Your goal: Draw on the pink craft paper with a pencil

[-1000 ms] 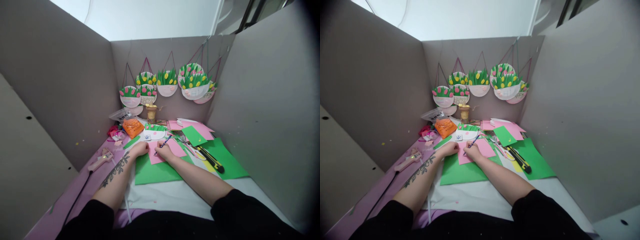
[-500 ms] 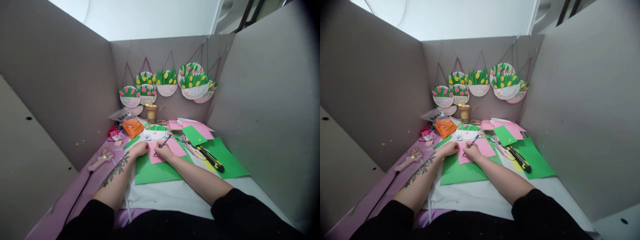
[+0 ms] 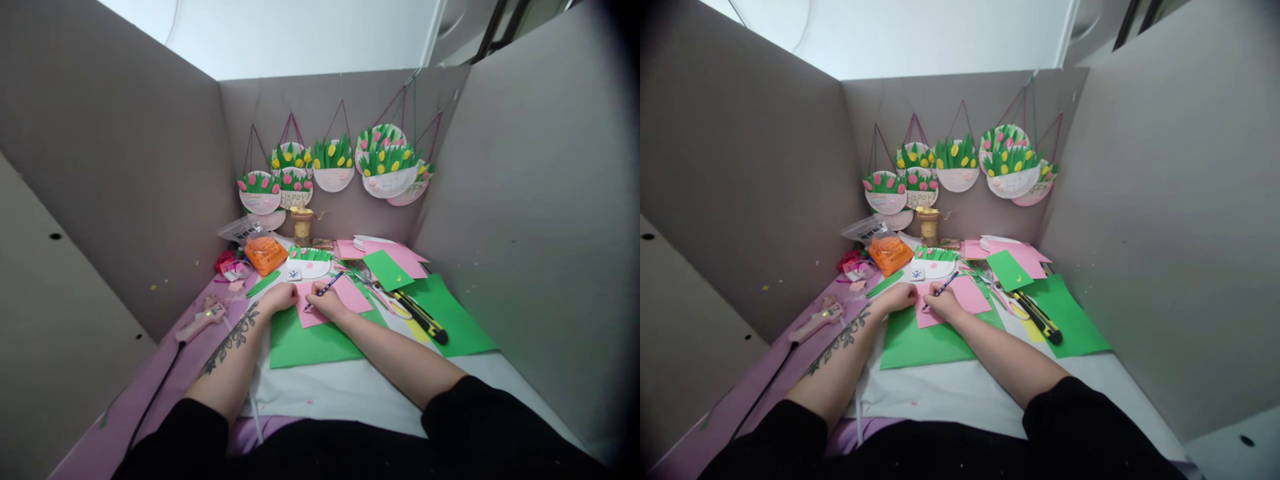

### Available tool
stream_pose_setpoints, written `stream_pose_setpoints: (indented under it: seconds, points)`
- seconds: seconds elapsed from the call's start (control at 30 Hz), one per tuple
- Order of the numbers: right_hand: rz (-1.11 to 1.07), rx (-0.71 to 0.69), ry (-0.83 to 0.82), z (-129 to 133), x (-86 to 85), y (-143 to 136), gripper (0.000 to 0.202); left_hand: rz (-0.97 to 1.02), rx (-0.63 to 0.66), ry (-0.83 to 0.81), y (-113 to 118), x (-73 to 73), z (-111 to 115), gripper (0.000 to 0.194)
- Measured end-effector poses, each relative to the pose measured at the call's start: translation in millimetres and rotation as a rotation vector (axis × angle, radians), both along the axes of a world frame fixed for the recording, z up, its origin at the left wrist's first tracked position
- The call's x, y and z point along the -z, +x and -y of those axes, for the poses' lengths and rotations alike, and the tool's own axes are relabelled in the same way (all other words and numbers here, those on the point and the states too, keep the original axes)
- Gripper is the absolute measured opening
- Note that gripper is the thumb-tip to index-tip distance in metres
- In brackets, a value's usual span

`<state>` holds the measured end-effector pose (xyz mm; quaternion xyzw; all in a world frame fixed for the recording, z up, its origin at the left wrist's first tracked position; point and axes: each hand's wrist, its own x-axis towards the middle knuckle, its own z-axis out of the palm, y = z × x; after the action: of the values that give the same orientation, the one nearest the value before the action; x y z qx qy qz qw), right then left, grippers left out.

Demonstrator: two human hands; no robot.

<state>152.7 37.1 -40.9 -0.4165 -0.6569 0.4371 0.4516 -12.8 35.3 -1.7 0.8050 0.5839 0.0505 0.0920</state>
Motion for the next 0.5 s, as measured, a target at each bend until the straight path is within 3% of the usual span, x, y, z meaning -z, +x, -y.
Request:
stream_pose_setpoints:
  seconds: [0.5]
  points:
    - [0.119,0.005,0.13,0.2,-0.2,2.3,0.015,0.005,-0.01,-0.023,1.5,-3.5,2.3,0.021]
